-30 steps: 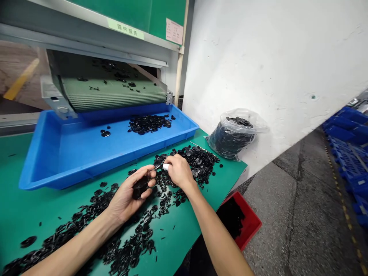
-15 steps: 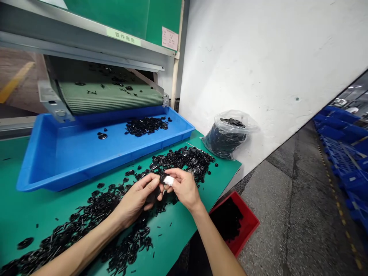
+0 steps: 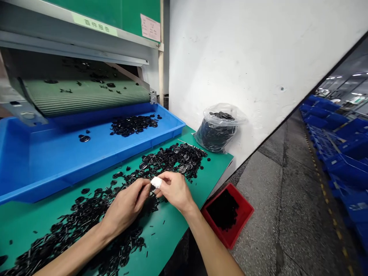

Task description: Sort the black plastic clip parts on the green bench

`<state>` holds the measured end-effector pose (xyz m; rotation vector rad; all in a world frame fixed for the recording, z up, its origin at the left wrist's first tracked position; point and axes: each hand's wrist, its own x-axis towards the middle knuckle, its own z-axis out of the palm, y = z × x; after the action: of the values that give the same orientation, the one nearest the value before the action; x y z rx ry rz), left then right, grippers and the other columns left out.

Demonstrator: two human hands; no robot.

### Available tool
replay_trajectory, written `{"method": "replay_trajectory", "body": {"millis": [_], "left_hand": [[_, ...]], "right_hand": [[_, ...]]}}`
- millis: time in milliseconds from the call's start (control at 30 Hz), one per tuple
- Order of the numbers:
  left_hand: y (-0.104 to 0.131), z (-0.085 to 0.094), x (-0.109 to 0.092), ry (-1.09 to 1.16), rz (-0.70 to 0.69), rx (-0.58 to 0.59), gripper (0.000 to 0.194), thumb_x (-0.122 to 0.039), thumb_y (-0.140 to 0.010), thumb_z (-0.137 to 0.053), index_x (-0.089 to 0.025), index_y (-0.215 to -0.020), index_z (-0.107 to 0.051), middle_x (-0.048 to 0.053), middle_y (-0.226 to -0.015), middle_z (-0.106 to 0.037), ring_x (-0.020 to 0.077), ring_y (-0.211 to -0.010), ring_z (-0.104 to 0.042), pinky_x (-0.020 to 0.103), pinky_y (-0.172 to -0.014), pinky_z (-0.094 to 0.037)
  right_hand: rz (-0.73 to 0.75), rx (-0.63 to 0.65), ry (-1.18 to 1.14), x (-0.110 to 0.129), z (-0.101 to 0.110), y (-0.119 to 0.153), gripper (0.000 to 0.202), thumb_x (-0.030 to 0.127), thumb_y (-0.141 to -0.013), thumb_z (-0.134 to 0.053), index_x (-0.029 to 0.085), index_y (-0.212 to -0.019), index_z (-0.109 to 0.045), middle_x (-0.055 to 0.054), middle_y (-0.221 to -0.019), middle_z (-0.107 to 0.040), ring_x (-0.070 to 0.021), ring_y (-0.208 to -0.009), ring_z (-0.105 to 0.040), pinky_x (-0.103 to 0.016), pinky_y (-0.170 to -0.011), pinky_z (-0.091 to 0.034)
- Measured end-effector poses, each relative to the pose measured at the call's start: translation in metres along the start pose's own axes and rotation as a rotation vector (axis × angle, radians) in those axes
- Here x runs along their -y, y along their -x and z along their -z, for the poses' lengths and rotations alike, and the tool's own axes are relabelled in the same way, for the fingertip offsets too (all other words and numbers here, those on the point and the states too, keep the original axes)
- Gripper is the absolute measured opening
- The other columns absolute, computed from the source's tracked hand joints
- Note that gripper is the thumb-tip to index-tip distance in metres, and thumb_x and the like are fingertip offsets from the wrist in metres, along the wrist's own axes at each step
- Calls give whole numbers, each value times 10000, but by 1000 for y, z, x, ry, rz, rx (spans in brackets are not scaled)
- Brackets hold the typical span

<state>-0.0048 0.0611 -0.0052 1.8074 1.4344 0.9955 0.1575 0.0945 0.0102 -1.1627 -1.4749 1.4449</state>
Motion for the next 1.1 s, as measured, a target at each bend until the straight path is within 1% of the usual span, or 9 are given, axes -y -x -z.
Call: {"method": "replay_trajectory", "body": {"millis": [267,367,500,600,700,800,933,1000,1100], "left_hand": [[2,-4,6,-250,-150,81,131,-301,-938,-418,-296,-921,-547,-8,-732,-604,203,-573,-526,297,-556,-314],[2,-4,9,-274,-192,60,141,-282,-927,-427,-286,-850,-545,-5,-721,-584,199,-569,-501,298,-555,-307],[0,-1,8,-174,-72,28,131,-296,-889,-482,-281,-768,-531,-17,-668,-543,198,-562,-474,297,-560,-293],[-2,3,5,-140,12,-3,105,-318,-883,-494,-285,-796,-541,-20,-661,-563,203,-564,-484,293,-564,-308],[-5,5,2,-80,93,-52,104,-342,-883,-498,-283,-816,-553,-16,-661,-606,213,-592,-522,291,-589,-350],[-8,8,-2,1,174,-104,136,-382,-872,-519,-273,-803,-564,-17,-630,-631,211,-589,-534,281,-582,-374],[-12,12,-11,136,278,-106,279,-514,-858,-510,-247,-801,-568,-11,-620,-641,173,-500,-489,250,-479,-360],[-14,14,-17,212,325,-93,357,-580,-845,-495,-232,-809,-565,-4,-629,-635,155,-481,-478,230,-442,-345],[-16,18,-26,317,402,-80,415,-633,-771,-569,-219,-795,-571,-3,-629,-612,145,-494,-478,205,-420,-314]], "right_hand": [[-19,51,-165,-10,4,-1,270,396,-665,-779,146,-753,-729,2,-670,-650,-134,-607,-645,-288,-621,-565],[-20,100,-242,-17,4,-5,299,411,-644,-794,139,-735,-709,6,-635,-637,-135,-601,-643,-301,-616,-576],[-9,149,-240,-27,1,-11,224,315,-691,-745,140,-827,-705,11,-599,-644,-130,-560,-646,-278,-575,-562],[-3,222,-233,-28,3,-14,197,246,-746,-665,141,-909,-697,-2,-663,-673,-149,-633,-682,-292,-617,-572],[160,228,113,-22,9,-15,240,152,-822,-526,155,-1018,-664,-25,-844,-706,-148,-760,-694,-282,-683,-562],[335,73,481,-17,15,-15,300,43,-806,-452,160,-1000,-648,-54,-971,-691,-157,-848,-659,-299,-764,-526],[453,87,608,-13,23,-12,254,15,-794,-485,178,-856,-670,-53,-947,-694,-187,-948,-633,-318,-881,-472],[502,104,646,-13,28,-9,283,1,-803,-475,190,-876,-674,-56,-1114,-672,-176,-1037,-616,-288,-912,-455],[505,10,674,-14,35,-4,311,19,-855,-431,194,-983,-655,-74,-1306,-573,-171,-1082,-601,-275,-904,-456]]}}
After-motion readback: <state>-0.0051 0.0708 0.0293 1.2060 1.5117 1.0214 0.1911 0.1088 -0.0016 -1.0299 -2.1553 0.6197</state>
